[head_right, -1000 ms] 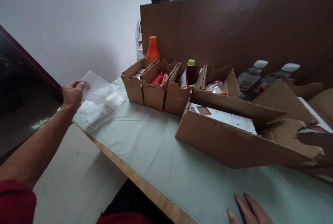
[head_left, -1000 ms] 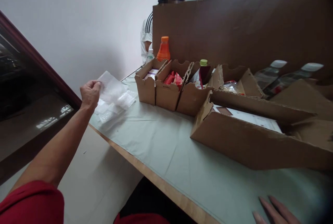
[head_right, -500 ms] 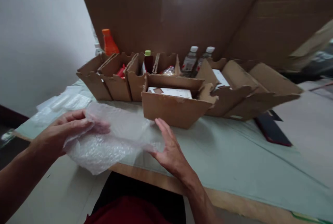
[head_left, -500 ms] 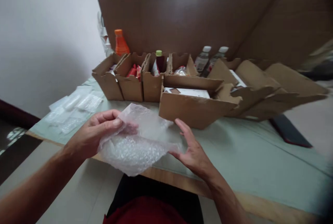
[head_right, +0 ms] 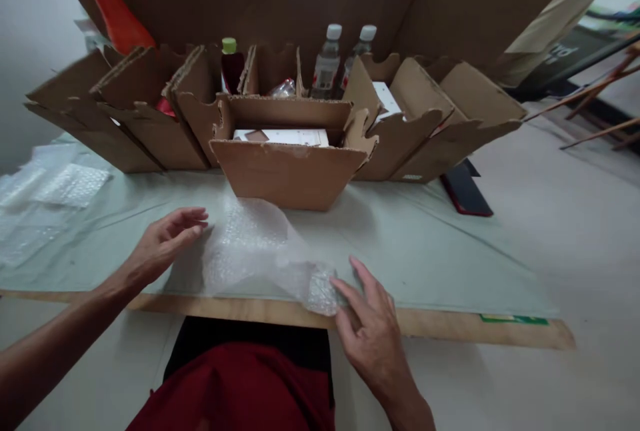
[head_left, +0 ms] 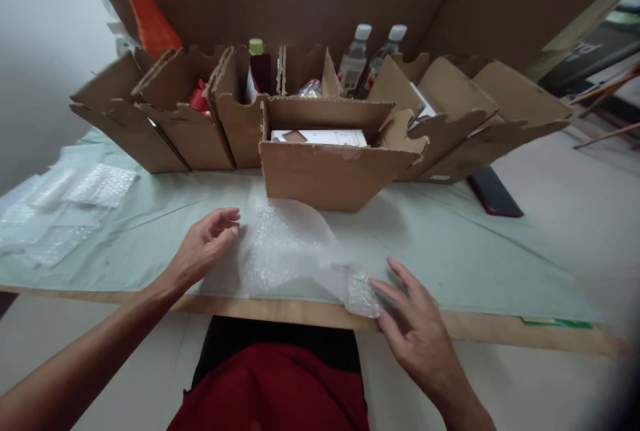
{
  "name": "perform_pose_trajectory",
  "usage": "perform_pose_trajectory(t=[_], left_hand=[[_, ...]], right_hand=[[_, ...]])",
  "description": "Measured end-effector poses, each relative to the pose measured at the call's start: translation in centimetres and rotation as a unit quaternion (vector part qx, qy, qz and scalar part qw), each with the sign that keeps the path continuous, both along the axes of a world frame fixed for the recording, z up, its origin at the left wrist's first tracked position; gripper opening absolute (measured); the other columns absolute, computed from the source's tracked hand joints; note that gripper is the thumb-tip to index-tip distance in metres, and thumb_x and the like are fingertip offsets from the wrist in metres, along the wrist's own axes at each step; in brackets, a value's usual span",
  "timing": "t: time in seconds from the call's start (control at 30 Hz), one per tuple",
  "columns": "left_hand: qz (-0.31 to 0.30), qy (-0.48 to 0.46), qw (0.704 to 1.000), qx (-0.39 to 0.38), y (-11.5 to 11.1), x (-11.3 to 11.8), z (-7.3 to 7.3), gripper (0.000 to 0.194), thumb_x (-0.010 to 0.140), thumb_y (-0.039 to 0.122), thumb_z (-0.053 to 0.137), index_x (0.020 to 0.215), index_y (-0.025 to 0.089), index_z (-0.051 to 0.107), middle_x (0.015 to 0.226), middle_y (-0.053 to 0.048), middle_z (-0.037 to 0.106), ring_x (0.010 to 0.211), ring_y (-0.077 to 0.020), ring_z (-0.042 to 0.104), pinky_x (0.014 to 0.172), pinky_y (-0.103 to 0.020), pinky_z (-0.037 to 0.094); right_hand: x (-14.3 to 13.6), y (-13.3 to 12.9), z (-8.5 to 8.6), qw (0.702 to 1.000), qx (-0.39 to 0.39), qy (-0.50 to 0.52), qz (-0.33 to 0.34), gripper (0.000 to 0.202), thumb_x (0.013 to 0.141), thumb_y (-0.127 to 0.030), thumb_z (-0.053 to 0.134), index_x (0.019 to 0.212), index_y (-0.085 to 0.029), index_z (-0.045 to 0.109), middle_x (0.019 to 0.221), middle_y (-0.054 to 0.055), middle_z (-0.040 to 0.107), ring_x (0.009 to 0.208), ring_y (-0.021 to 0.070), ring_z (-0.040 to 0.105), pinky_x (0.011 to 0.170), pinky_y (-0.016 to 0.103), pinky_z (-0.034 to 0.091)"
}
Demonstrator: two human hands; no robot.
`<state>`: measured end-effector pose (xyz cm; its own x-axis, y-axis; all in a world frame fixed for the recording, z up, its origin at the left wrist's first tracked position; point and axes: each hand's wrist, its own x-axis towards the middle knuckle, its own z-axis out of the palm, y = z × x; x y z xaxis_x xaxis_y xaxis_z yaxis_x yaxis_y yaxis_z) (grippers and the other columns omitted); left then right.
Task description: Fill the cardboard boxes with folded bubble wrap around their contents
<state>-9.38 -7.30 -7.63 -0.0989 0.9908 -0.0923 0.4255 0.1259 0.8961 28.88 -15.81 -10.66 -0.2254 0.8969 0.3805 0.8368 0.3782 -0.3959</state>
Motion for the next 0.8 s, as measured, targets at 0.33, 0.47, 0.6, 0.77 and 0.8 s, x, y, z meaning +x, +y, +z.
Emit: perform_pose_trajectory(t=[0.33,0.47,0.6,0.77,0.8], left_hand=[[-0.255,0.207,0.914,0.238,-0.4,3.9,0.4,0.025,0.098,0.018,0.051,0.111,0.023,0.072,0.115,-0.009,0.076,0.111,-0.024,0.07,0.097,-0.045,0.059],[-0.357,0.31,0.853,0.221,0.3,6.4,-2.3,0.041,0.097,0.02,0.055,0.137,0.018,0.06,0.152,-0.017,0.057,0.145,-0.0345,0.05,0.116,-0.058,0.044],[-0.403,0.356,0.82,0.194,0.4,6.2,-4.4,0.058,0.101,0.045,0.056,0.153,0.021,0.047,0.167,-0.018,0.039,0.156,-0.0403,0.032,0.126,-0.066,0.021],[-0.4,0.332,0.831,0.196,0.1,5.0,-4.7,0.059,0.101,0.051,0.055,0.154,0.028,0.045,0.169,-0.012,0.036,0.159,-0.0382,0.027,0.129,-0.062,0.014],[-0.4,0.331,0.833,0.194,-0.1,4.9,-4.4,0.059,0.101,0.051,0.056,0.154,0.028,0.046,0.17,-0.012,0.035,0.159,-0.0384,0.027,0.13,-0.062,0.014]], right_hand=[[-4.6,1.6,4.7,0.99,0.026,0.138,0.024,0.023,0.099,-0.017,0.057,0.115,-0.025,0.071,0.127,0.007,0.071,0.115,0.0223,0.069,0.101,0.042,0.058],[-9.2,5.9,2.8,0.988,-0.07,0.0,0.138,0.039,0.1,-0.02,0.051,0.137,-0.021,0.063,0.15,0.013,0.059,0.137,0.0295,0.056,0.111,0.052,0.051],[-8.3,7.6,-0.8,0.986,-0.103,-0.109,0.078,0.046,0.102,-0.033,0.054,0.145,-0.017,0.057,0.155,0.018,0.053,0.145,0.036,0.048,0.114,0.057,0.045],[-2.6,3.1,-2.5,0.992,-0.029,-0.12,-0.012,0.046,0.107,-0.038,0.044,0.15,-0.023,0.049,0.152,0.016,0.056,0.141,0.0346,0.052,0.109,0.055,0.046],[-1.7,2.0,-2.3,0.993,-0.024,-0.117,-0.011,0.046,0.107,-0.04,0.045,0.15,-0.023,0.048,0.152,0.016,0.056,0.14,0.0345,0.053,0.107,0.055,0.047]])
